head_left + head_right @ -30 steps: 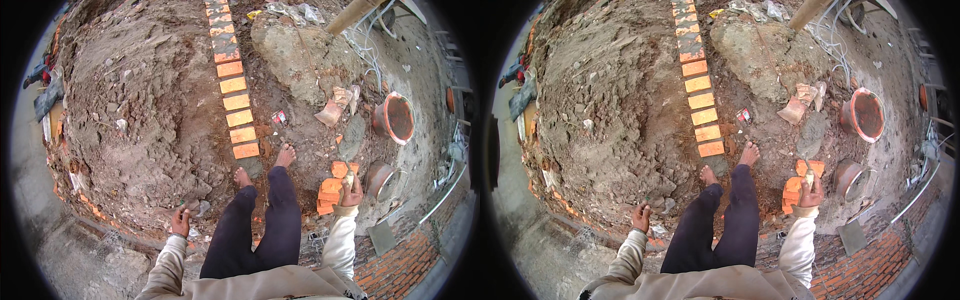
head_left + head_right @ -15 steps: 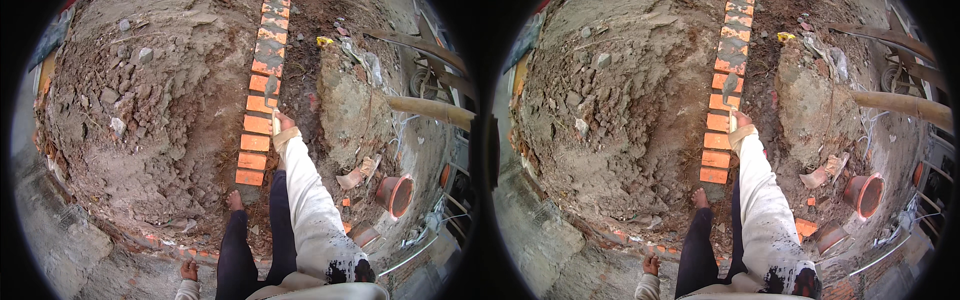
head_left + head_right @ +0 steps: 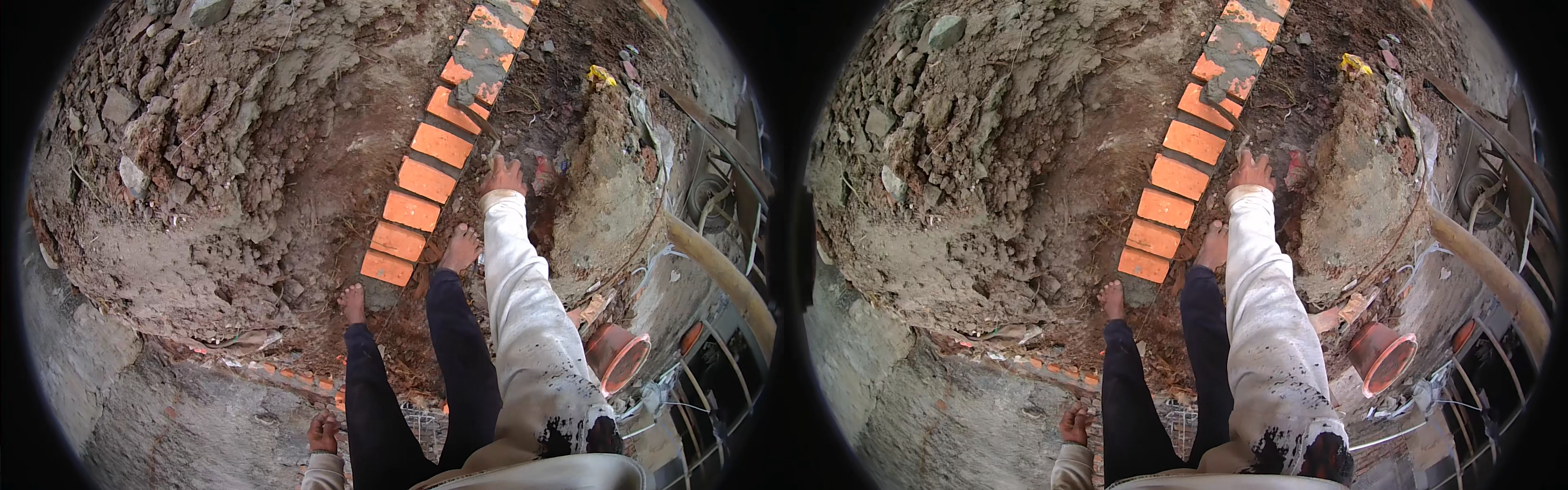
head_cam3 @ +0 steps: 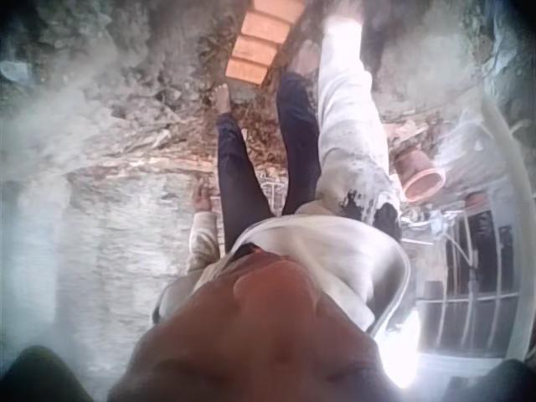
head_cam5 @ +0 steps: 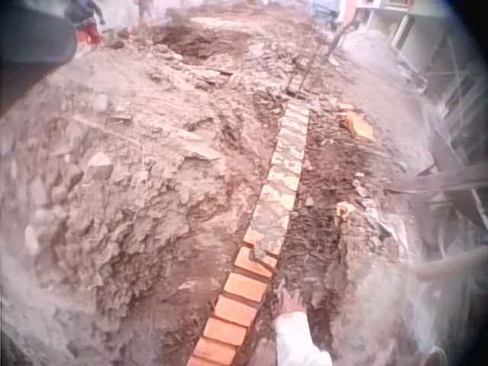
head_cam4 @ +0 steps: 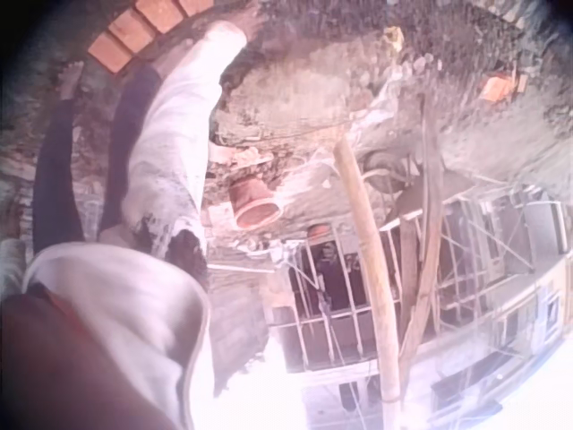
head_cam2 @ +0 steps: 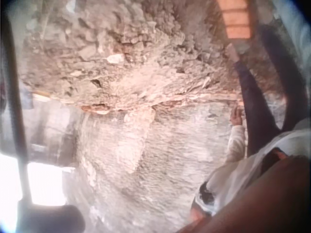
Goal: The person scoops mortar from a bucket and spreads it onto a line of bricks on the ground using a trowel. They repeatedly apply mortar to the joints between bricks and smooth the surface.
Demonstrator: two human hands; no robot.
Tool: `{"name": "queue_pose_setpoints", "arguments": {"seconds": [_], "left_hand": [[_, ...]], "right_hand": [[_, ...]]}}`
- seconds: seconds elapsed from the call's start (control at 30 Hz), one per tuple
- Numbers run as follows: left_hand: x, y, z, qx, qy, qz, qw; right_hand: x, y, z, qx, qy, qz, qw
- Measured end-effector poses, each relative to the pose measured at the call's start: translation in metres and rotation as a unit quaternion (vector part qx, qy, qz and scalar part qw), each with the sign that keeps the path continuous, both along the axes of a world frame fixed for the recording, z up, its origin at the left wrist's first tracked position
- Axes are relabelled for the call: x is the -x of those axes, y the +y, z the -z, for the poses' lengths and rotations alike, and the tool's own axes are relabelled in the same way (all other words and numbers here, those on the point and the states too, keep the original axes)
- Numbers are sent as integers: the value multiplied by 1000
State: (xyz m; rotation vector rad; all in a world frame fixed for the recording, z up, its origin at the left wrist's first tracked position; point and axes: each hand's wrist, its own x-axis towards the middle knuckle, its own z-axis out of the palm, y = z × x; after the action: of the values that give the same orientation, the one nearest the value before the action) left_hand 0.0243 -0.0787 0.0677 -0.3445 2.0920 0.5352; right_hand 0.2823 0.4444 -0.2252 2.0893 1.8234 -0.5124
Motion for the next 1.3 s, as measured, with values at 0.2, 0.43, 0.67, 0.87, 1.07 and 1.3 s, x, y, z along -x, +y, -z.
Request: {"name": "queue_pose_setpoints", "arguments": {"seconds": [0.2, 0.43, 0.67, 0.87, 1.07, 1.3], "left_hand": [[1, 10, -2, 68, 10, -18, 997], [-4, -2, 7, 81, -1, 15, 997], [-4, 1, 6, 45, -13, -28, 999], [-8, 9, 12, 71, -8, -21, 997], [-7, 13, 11, 55, -20, -34, 998], [-1, 5, 11, 47, -3, -44, 998]], "right_hand": [[-8, 50, 2, 23, -81, -79, 993], [-4, 71, 5, 66, -101, -45, 992], [1, 69, 2, 16, -55, -24, 998], [0, 78, 1, 59, -134, -86, 985], [11, 69, -8, 61, -121, -92, 987], [13, 69, 7, 43, -128, -66, 989]]}}
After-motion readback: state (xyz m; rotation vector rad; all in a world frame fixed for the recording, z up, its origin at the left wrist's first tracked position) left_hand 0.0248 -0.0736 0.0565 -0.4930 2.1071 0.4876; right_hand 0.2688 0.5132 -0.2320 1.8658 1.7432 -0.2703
